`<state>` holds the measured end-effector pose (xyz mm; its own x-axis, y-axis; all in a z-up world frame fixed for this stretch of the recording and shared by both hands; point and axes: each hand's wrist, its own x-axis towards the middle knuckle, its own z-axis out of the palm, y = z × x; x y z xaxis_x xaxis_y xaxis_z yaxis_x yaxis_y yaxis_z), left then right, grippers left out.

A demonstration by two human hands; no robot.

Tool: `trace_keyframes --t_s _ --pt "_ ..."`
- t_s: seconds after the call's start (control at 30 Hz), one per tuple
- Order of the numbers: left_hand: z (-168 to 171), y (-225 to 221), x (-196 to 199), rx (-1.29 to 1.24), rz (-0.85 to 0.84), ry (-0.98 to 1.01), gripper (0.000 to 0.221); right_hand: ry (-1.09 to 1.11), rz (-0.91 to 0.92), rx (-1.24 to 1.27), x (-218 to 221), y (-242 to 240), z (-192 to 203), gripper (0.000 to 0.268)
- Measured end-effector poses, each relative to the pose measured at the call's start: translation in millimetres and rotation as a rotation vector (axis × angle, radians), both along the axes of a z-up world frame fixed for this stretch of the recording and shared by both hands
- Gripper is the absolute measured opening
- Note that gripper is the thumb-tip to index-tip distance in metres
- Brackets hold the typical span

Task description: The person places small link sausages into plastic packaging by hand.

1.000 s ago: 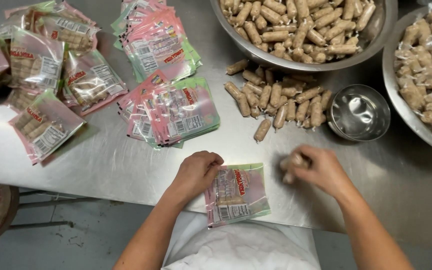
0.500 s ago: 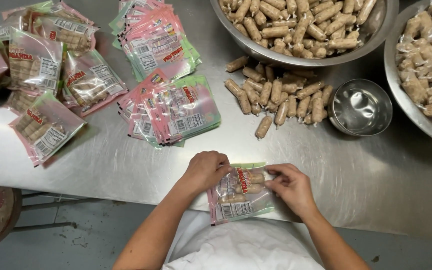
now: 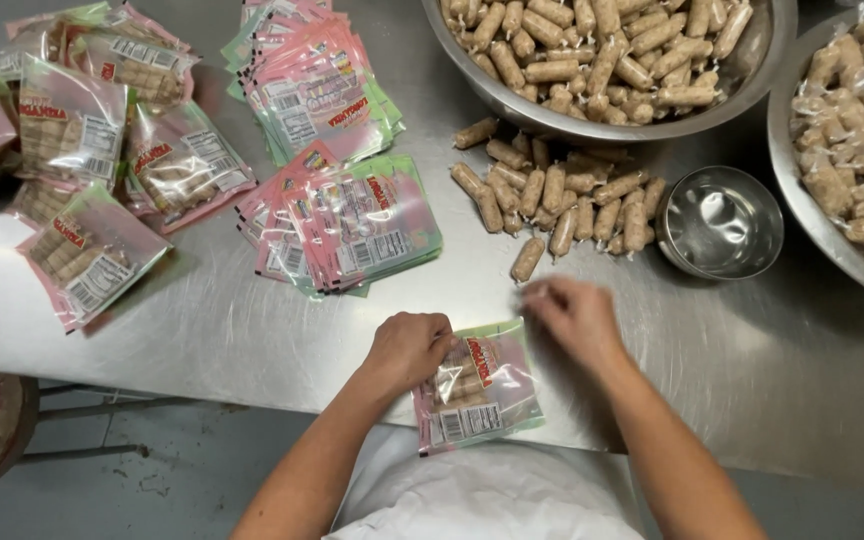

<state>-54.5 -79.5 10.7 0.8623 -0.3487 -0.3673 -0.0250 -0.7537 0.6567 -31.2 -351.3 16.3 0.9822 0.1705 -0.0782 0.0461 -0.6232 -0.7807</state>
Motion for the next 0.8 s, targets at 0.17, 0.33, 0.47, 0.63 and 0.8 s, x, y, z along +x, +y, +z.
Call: trace_keyframes --t_s 0.17,0.33,0.47,0.63,0.8 --pt "10 5 -6 0.004 0.053 -0.013 0.021 -0.629 0.255 -0.51 63 -13 -51 0.022" --pt "18 14 -16 0.0 0.087 0.002 0.022 -0.36 0.282 -0.694 -3 -17 12 0.022" --pt "25 10 -10 -0.036 0.085 -0.007 0.024 0.054 0.218 -0.279 -46 -6 49 0.027" --pt "7 4 -1 -0.04 0.082 -0.071 0.02 -0.015 0.188 -0.054 -35 15 -25 0.032" --pt "6 11 -3 -0.076 0.14 -0.052 0.02 0.231 -0.153 0.578 -29 24 -67 0.044"
